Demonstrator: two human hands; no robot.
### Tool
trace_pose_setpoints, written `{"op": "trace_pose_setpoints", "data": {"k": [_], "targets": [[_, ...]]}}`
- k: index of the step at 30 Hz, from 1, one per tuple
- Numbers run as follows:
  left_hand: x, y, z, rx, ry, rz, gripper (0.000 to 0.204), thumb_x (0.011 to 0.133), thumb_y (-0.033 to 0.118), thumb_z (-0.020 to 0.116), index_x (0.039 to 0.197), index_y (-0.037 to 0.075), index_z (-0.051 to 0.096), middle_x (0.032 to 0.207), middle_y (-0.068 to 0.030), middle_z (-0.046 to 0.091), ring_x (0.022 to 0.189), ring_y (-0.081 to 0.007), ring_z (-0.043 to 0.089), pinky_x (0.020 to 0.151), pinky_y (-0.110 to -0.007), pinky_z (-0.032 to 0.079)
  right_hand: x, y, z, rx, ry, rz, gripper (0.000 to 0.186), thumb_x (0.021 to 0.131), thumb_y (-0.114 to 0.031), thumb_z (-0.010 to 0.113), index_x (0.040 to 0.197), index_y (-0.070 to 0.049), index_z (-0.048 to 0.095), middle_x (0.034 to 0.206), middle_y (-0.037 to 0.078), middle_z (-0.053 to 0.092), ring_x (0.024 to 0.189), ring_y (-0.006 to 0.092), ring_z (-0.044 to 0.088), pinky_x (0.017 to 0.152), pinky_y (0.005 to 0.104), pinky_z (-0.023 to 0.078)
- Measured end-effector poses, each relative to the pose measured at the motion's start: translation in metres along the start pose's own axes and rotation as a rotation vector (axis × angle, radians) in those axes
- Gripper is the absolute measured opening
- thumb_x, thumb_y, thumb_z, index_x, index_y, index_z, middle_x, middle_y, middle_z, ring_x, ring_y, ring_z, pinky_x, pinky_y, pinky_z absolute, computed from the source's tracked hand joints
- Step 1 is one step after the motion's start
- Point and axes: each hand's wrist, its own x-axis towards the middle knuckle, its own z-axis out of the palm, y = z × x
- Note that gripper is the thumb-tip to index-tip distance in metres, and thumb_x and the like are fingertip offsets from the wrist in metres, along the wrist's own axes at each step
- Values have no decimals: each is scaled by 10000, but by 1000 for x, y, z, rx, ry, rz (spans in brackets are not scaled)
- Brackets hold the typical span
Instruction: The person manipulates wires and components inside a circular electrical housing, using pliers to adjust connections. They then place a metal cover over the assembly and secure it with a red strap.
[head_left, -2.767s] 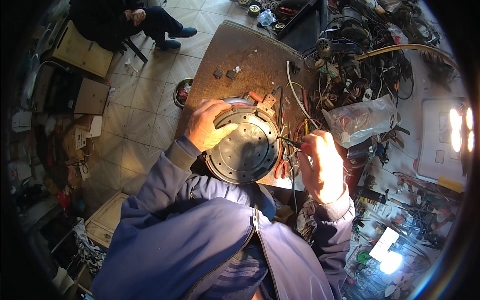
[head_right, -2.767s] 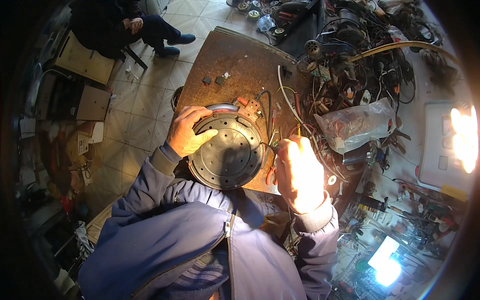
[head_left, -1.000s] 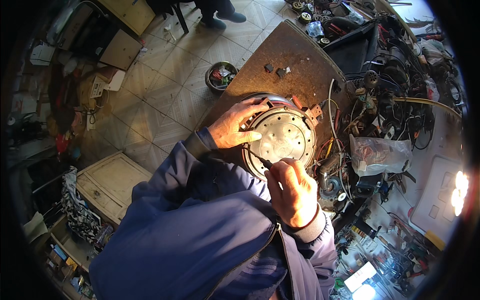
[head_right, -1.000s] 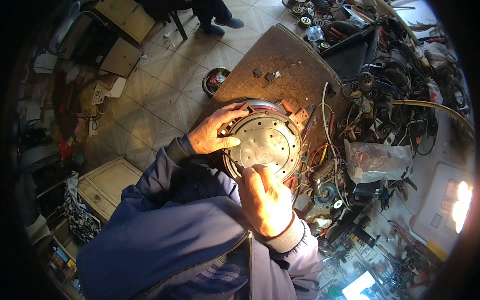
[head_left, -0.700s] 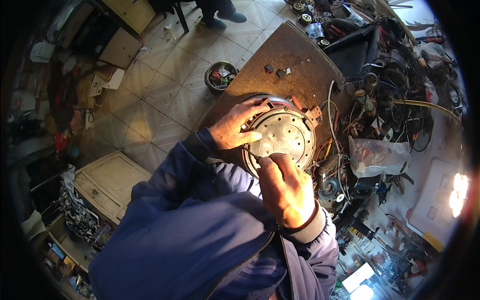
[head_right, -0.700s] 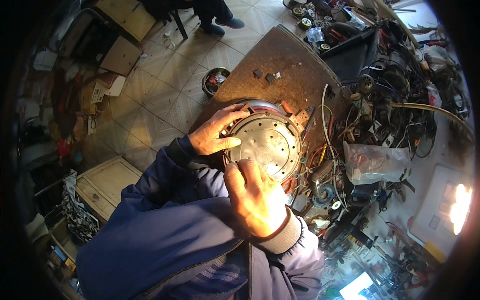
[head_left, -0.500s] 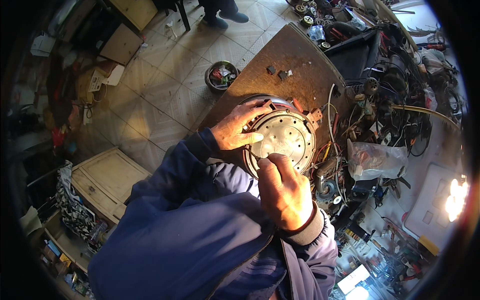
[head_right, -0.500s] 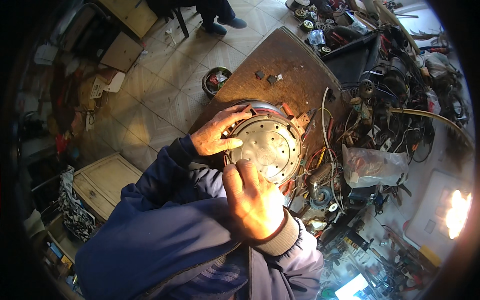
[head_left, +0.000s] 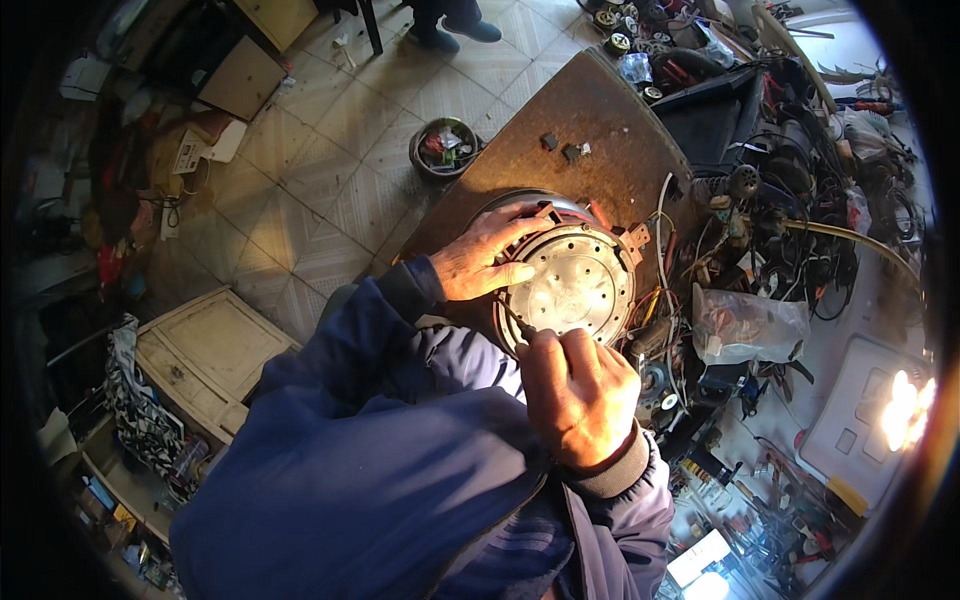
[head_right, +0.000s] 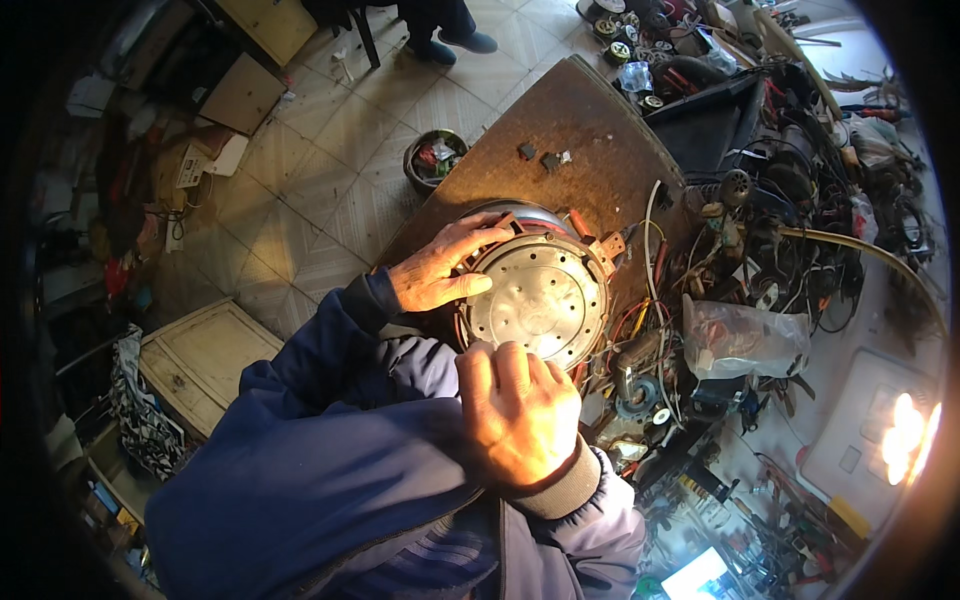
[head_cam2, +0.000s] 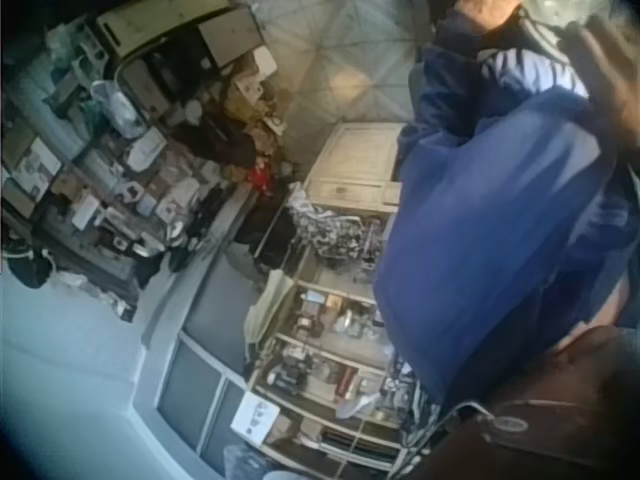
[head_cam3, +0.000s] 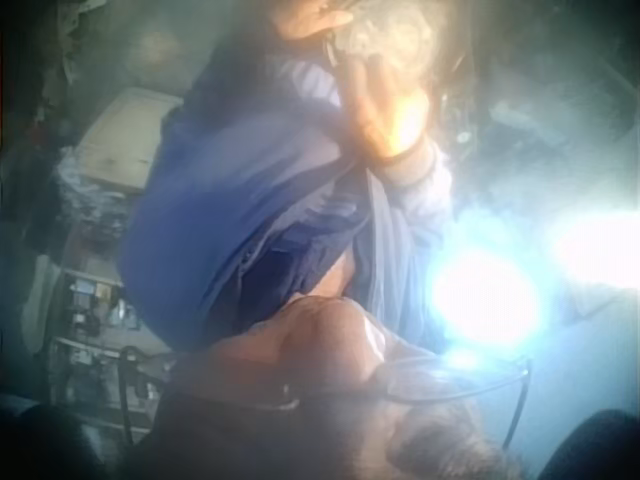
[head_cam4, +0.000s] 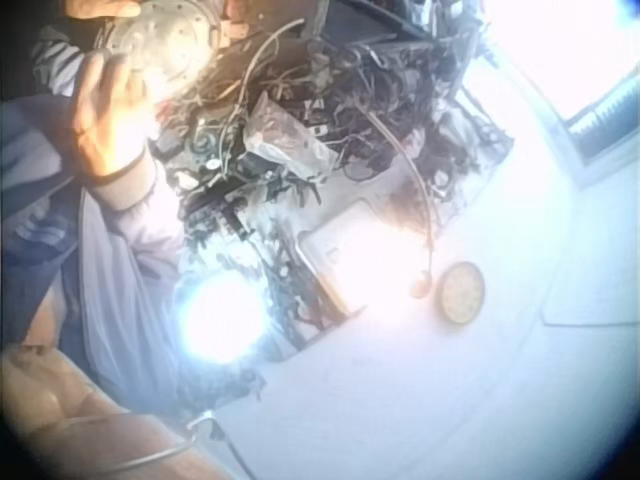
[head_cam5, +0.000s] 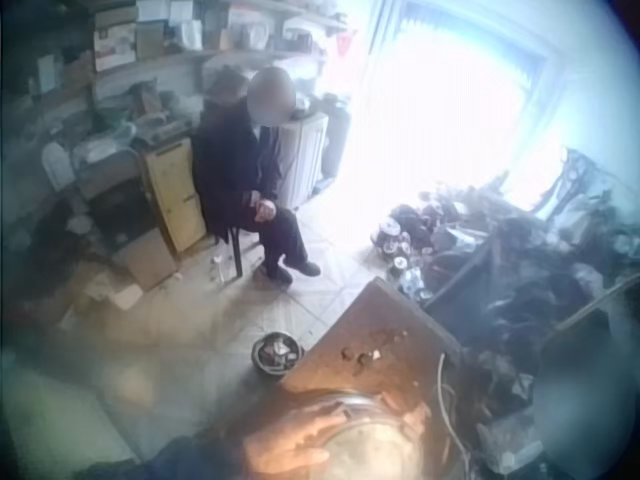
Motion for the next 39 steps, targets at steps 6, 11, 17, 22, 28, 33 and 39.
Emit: {"op": "trace_pose_setpoints", "data": {"k": [6,11,17,22,28,33,39], "targets": [[0,-2,-1,19,-10,-8,617,949,268,719,1501,100,499,1589,-188,405,1491,-374,359,1231,-486,275,-4,-4,14,7,28,42,188,820,-129,687,976,-42,629,843,90,540,725,250,640,640,387,527],[0,-2,-2,26,-3,10,617,940,267,734,1490,94,513,1574,-191,419,1471,-380,384,1222,-481,295,-5,-7,3,-94,-73,81,151,861,-171,716,936,-81,621,840,80,551,643,229,643,555,371,511],[3,-3,-5,28,-26,27,622,933,248,745,1491,99,515,1588,-188,412,1464,-373,393,1219,-470,302,-3,-6,12,-12,54,79,219,847,-87,707,1036,-21,617,935,143,564,762,284,661,614,375,546],[2,-1,-14,27,-89,8,702,876,254,784,1503,116,502,1599,-218,379,1472,-397,378,1223,-475,302,-4,-14,6,46,36,107,279,791,23,650,1065,4,601,1001,172,563,760,312,665,638,388,568],[-12,13,-26,99,-174,-31,966,695,244,922,1534,155,452,1591,-253,351,1472,-431,367,1207,-498,340,-6,-18,6,-2,9,266,193,852,-44,742,1009,-30,630,949,157,609,701,321,667,586,384,548],[-19,12,-15,162,-113,-49,1019,652,222,955,1531,170,444,1592,-254,348,1470,-433,369,1198,-501,359,0,-19,10,-75,94,148,347,833,-91,797,1127,-39,622,1024,162,615,780,332,660,622,389,549],[-20,12,-14,174,-107,-39,1013,672,227,948,1541,174,430,1605,-237,340,1471,-436,365,1197,-508,363,-10,-24,2,-18,-184,298,351,847,-96,776,1158,-44,623,1038,164,613,827,328,668,646,402,554]]}}
